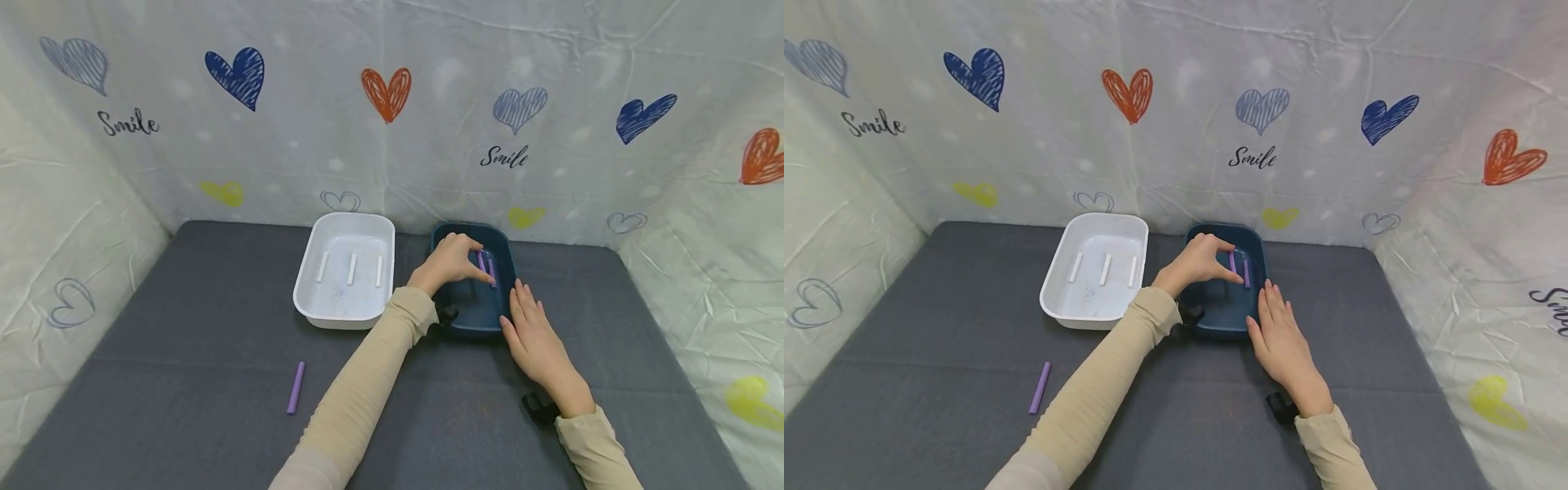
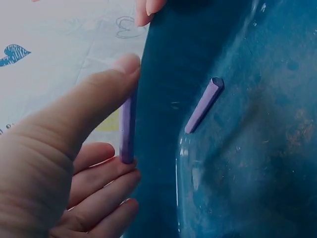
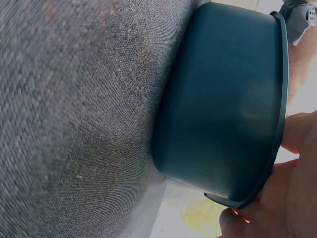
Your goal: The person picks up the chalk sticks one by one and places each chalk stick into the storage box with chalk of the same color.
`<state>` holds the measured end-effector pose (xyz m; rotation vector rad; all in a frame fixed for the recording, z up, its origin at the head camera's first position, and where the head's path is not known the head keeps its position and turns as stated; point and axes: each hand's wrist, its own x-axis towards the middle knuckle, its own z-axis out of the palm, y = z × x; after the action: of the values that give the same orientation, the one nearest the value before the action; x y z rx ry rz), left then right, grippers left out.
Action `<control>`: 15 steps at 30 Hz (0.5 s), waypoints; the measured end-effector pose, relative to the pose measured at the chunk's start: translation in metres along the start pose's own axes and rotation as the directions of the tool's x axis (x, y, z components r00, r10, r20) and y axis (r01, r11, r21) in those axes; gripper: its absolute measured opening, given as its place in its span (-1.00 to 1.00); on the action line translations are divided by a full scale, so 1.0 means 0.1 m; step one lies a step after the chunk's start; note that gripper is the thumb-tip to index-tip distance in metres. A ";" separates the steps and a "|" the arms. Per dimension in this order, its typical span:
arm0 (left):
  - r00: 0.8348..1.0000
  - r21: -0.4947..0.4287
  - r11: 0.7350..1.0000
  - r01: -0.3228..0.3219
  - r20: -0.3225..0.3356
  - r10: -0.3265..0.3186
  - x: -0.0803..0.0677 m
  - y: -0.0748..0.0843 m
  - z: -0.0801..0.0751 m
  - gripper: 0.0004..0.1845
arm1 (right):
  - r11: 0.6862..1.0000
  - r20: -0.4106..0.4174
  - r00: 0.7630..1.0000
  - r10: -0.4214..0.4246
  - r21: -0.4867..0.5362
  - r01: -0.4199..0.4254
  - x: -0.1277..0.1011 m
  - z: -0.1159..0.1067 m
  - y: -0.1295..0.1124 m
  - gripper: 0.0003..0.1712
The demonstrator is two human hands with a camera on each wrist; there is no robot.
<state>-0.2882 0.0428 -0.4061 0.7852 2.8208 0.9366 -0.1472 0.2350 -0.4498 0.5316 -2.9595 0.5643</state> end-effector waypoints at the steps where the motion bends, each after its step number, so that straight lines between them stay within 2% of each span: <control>1: 1.000 0.009 1.000 -0.005 0.001 0.005 0.00 0.00 0.00 -0.15 | 1.000 -0.003 1.000 -0.001 0.001 0.001 0.00 0.00 0.00 -0.26; 15: 0.996 0.100 0.993 0.064 0.061 -0.070 0.05 -0.03 0.06 -0.23 | 1.000 0.004 1.000 0.014 0.002 -0.014 0.00 -0.01 -0.01 -0.25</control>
<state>-0.2926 0.0460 -0.4121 0.7125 2.8359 0.7551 -0.1465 0.2347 -0.4491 0.5137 -2.9690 0.5689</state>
